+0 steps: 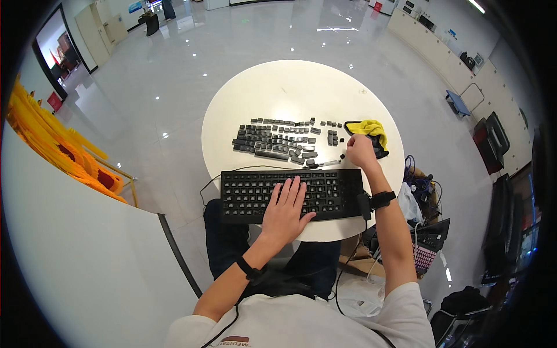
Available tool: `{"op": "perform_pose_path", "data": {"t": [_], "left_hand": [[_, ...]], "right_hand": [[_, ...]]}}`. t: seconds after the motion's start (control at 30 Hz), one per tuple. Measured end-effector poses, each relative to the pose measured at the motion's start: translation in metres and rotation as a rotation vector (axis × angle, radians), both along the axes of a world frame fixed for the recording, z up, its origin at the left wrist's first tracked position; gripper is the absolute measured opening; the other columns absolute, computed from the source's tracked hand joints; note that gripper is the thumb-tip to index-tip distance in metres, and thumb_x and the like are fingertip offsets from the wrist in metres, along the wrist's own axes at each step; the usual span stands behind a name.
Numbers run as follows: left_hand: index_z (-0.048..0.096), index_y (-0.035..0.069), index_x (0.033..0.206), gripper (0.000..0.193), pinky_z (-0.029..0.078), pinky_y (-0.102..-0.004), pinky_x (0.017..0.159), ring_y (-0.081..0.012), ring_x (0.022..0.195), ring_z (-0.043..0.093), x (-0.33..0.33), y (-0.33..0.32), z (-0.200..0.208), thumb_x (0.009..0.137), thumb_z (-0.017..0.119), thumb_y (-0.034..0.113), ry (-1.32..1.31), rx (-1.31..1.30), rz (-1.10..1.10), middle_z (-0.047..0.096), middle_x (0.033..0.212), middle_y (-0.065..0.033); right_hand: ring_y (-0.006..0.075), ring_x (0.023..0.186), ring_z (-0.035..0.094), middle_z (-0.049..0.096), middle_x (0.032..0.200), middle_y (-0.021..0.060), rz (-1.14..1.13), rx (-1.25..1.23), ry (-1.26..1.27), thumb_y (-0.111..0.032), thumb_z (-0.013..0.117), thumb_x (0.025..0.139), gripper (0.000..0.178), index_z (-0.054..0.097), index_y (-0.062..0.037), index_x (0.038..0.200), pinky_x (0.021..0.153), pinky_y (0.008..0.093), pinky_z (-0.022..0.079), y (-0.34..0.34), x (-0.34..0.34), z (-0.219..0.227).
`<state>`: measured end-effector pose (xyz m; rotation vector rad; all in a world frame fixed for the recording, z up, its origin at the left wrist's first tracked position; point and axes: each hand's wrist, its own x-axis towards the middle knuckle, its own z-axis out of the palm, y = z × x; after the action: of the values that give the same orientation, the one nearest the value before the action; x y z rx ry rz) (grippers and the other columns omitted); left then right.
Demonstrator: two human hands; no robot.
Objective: The recorder is replacing keycaps on a computer keyboard.
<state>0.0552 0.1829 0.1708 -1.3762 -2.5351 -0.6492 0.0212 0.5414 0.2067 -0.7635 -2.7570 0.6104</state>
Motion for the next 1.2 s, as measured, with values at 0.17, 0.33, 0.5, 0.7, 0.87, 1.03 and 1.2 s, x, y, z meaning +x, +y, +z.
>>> {"op": "perform_pose_path", "data": {"t": [0.17, 0.33, 0.5, 0.7, 0.87, 1.03, 1.2], "left_hand": [[0.047, -0.003, 0.171, 0.09, 0.026, -0.058, 0.14, -0.0407, 0.165, 0.039, 0.0, -0.002, 0.002, 0.109, 0.067, 0.06, -0.001, -0.057, 0.007, 0.043, 0.179, -0.0231], [0.047, -0.002, 0.171, 0.093, 0.025, -0.0576, 0.14, -0.0405, 0.165, 0.039, 0.0, -0.003, 0.004, 0.109, 0.067, 0.063, -0.015, -0.064, 0.004, 0.043, 0.179, -0.0228], [0.048, -0.002, 0.17, 0.099, 0.024, -0.0584, 0.14, -0.0407, 0.164, 0.04, -0.001, -0.001, 0.009, 0.105, 0.069, 0.069, -0.068, -0.107, 0.004, 0.042, 0.179, -0.0233], [0.058, -0.009, 0.148, 0.093, 0.021, -0.0625, 0.14, -0.0443, 0.169, 0.033, -0.009, 0.031, 0.007, 0.103, 0.072, 0.071, -0.039, -0.005, 0.032, 0.038, 0.178, -0.0341], [0.057, -0.009, 0.15, 0.089, 0.02, -0.0633, 0.139, -0.0428, 0.17, 0.032, -0.011, 0.033, 0.009, 0.105, 0.071, 0.066, -0.084, -0.002, 0.055, 0.042, 0.176, -0.0313], [0.058, -0.009, 0.15, 0.086, 0.023, -0.0627, 0.137, -0.0414, 0.167, 0.036, -0.017, 0.033, 0.011, 0.106, 0.07, 0.064, -0.06, -0.021, 0.052, 0.047, 0.171, -0.0293], [0.06, -0.008, 0.147, 0.083, 0.023, -0.0612, 0.137, -0.0401, 0.166, 0.038, -0.016, 0.029, 0.009, 0.105, 0.072, 0.063, -0.062, -0.014, 0.057, 0.051, 0.168, -0.0279]], "right_hand": [[0.0403, 0.106, 0.08, 0.082, 0.112, 0.0254, 0.016, 0.037, 0.011, -0.011, 0.084, 0.087, 0.028, 0.081, 0.003, 0.11, 0.096, 0.0464, 0.062, -0.001, 0.006, -0.008], [0.0368, 0.102, 0.08, 0.082, 0.109, 0.0208, 0.027, 0.098, 0.206, -0.014, 0.082, 0.094, 0.027, 0.08, 0.0018, 0.116, 0.094, 0.0446, 0.063, 0.003, 0.061, 0.003], [0.0344, 0.095, 0.078, 0.079, 0.107, 0.0214, 0.027, -0.052, 0.055, -0.012, 0.077, 0.1, 0.023, 0.077, 0.0017, 0.117, 0.084, 0.0432, 0.063, -0.014, 0.152, 0.013], [0.0368, 0.099, 0.074, 0.071, 0.114, 0.021, -0.049, -0.096, 0.124, -0.005, 0.079, 0.098, 0.022, 0.073, 0.003, 0.117, 0.088, 0.0449, 0.061, -0.057, 0.197, -0.007], [0.0438, 0.101, 0.07, 0.067, 0.109, 0.0228, -0.033, 0.031, 0.232, 0.0, 0.073, 0.101, 0.013, 0.068, 0.0029, 0.113, 0.09, 0.0491, 0.057, -0.058, 0.194, -0.026], [0.0467, 0.093, 0.074, 0.076, 0.102, 0.0246, -0.248, -0.406, 0.408, -0.007, 0.065, 0.112, 0.012, 0.067, 0.0043, 0.116, 0.085, 0.0508, 0.059, -0.071, 0.186, -0.03], [0.0515, 0.095, 0.076, 0.078, 0.103, 0.0309, -0.317, -0.075, 0.344, -0.008, 0.059, 0.116, 0.017, 0.068, 0.0058, 0.117, 0.085, 0.0529, 0.059, -0.126, 0.185, -0.021]]}}
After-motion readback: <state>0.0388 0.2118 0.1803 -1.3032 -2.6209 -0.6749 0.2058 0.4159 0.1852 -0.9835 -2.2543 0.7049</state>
